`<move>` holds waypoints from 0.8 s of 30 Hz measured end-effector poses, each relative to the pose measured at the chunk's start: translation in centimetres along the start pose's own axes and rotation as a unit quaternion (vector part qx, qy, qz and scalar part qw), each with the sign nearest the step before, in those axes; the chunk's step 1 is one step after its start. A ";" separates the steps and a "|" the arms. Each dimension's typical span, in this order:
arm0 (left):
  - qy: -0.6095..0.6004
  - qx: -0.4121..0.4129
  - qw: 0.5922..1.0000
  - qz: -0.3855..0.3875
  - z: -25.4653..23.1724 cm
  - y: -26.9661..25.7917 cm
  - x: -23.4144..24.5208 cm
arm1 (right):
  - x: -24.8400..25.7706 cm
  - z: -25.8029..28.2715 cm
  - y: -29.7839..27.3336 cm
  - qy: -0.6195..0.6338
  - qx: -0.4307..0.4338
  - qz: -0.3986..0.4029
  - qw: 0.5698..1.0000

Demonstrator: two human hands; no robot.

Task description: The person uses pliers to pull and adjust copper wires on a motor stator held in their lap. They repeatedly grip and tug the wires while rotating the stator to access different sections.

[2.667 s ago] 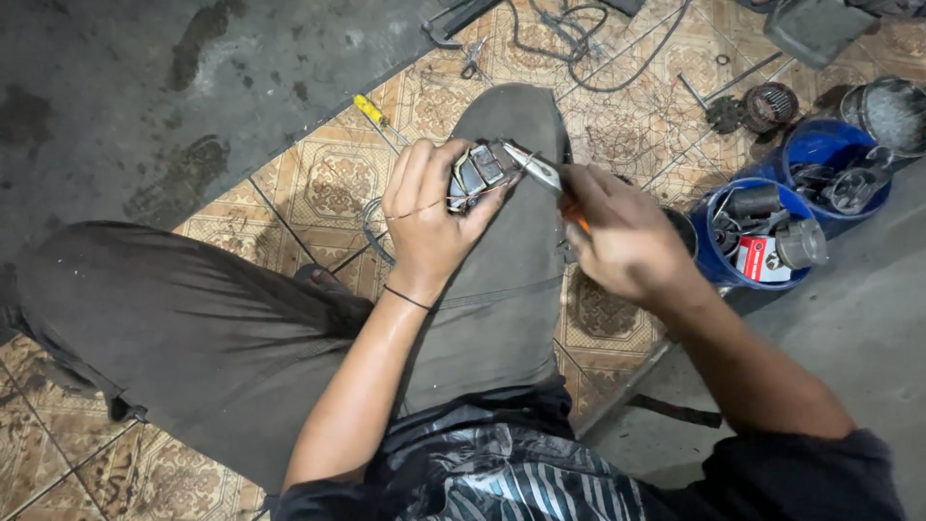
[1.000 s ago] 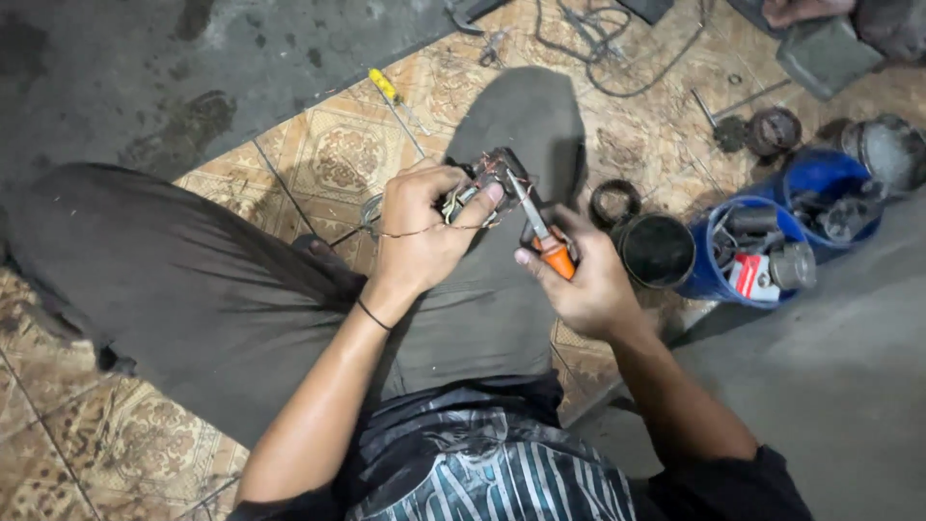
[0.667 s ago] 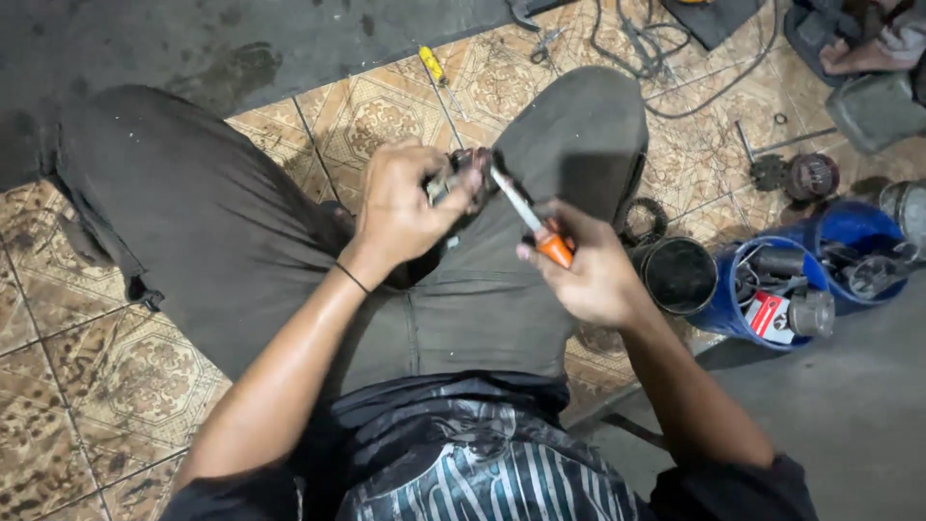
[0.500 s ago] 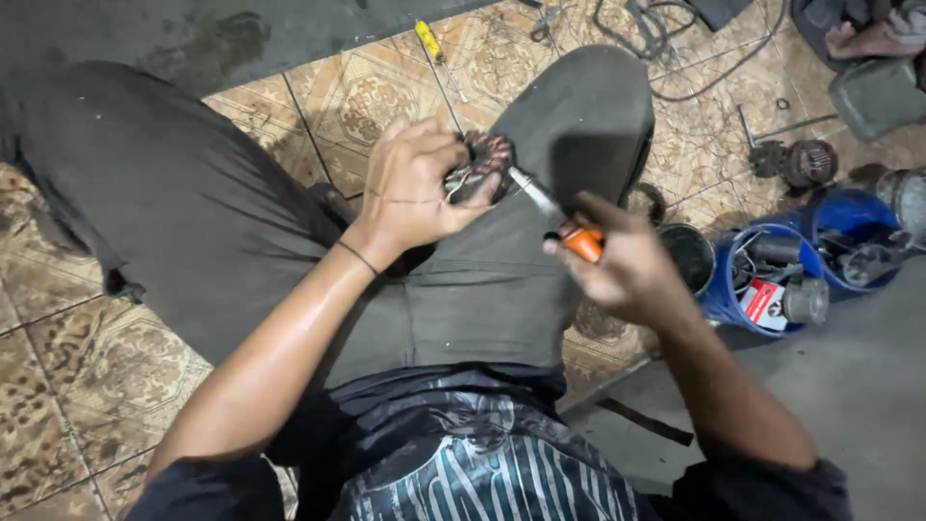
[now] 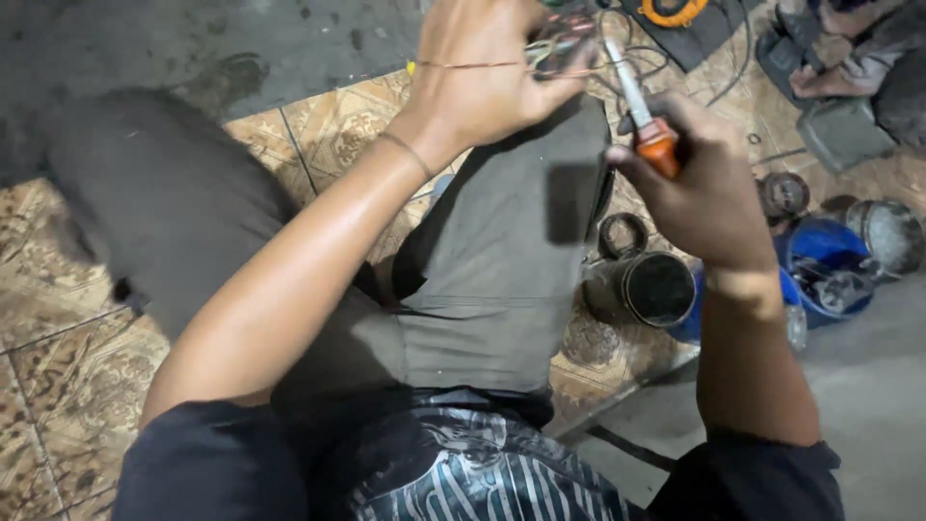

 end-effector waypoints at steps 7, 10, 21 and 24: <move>-0.002 0.229 0.972 -0.055 -0.9 -5.9 4.6 | -2.9 5.1 4.6 -0.012 -0.117 0.144 0.983; 0.075 0.207 0.974 -0.053 -2.0 -7.4 6.0 | -3.3 6.1 4.1 0.007 -0.084 0.162 0.983; 0.114 0.251 0.961 0.030 -1.8 -8.7 5.9 | -5.2 6.1 4.2 -0.040 -0.101 0.145 0.983; 0.132 0.227 0.965 0.004 -1.6 -8.6 5.6 | -7.0 3.9 3.2 -0.015 -0.084 0.121 0.989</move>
Point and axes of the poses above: each hand's wrist, its own y-axis towards the middle knuckle, its own x-axis out of the back of the hand, z = x × y, the point moved 1 cm from there along y, towards the middle knuckle
